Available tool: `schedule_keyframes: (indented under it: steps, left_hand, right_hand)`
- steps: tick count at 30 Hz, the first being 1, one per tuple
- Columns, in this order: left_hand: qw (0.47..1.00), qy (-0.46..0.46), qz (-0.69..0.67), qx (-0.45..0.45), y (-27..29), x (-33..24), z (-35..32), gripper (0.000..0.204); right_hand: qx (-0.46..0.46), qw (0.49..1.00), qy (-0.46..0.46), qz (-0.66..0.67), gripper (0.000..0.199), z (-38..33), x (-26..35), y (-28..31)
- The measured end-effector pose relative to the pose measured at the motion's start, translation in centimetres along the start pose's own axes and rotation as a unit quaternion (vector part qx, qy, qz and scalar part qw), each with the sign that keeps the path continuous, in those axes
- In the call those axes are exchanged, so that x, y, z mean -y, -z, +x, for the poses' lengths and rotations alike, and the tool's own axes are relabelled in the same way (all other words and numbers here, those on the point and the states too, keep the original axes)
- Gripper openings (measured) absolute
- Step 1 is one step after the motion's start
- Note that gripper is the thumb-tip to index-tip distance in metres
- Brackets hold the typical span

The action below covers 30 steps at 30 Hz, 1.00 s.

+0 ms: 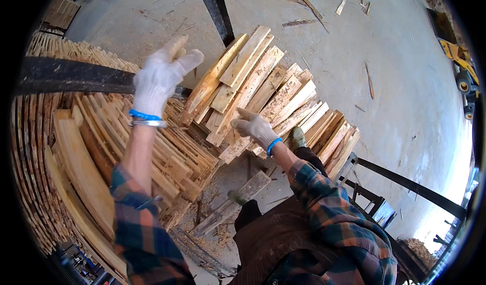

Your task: The person repeatedly picks up wood planks from a vertical rack and places them onto a growing horizontal stack. They handle the wood by hand, wearing gloves, and arrange the pieces to build a neat pile.

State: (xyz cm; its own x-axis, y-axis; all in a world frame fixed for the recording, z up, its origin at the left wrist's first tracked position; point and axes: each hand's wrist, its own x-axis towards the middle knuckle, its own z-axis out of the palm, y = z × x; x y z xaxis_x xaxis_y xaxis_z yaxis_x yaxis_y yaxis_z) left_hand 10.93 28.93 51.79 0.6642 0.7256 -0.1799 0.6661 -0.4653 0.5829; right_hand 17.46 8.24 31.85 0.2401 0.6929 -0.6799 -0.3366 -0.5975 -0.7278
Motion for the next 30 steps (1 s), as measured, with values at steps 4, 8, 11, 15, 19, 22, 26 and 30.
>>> schedule_keyframes:
  steps: [4, 8, 11, 15, 19, 22, 26, 30]
  left_hand:
    - [0.992, 0.123, 0.005, 0.016, -16.1, 14.7, 9.6, 0.08]
    - [0.995, 0.097, 0.032, 0.018, -24.7, 23.5, 15.5, 0.087]
    - [0.989, 0.109, 0.098, -0.012, -28.5, 27.6, 19.5, 0.096]
    - [0.947, 0.245, 0.203, 0.047, -30.6, 28.3, 22.3, 0.096]
    - [0.938, 0.221, 0.263, 0.048, -31.2, 29.9, 22.1, 0.103]
    - [0.95, 0.239, 0.187, 0.073, -30.7, 27.1, 19.7, 0.101]
    - [0.953, 0.228, 0.155, 0.123, -30.9, 24.5, 17.7, 0.105]
    - [0.946, 0.218, 0.186, 0.152, -31.5, 21.7, 15.6, 0.105]
  right_hand:
    - [0.002, 0.958, -0.022, 0.286, 0.09, 9.7, -10.0, 7.1]
    - [-0.062, 0.97, -0.013, 0.235, 0.092, 18.0, -11.6, 10.3]
    - [-0.075, 0.972, -0.09, 0.202, 0.099, 23.0, -13.3, 10.7]
    - [-0.093, 0.98, 0.022, 0.177, 0.099, 26.5, -19.2, 8.6]
    - [-0.047, 0.883, 0.039, 0.465, 0.091, 26.5, -19.4, 7.0]
    - [-0.077, 0.898, 0.036, 0.432, 0.077, 24.4, -16.1, 7.0]
    - [0.026, 0.929, 0.012, 0.368, 0.056, 22.8, -12.2, 8.6]
    - [-0.184, 0.982, -0.025, 0.015, 0.058, 23.0, -15.4, 10.4]
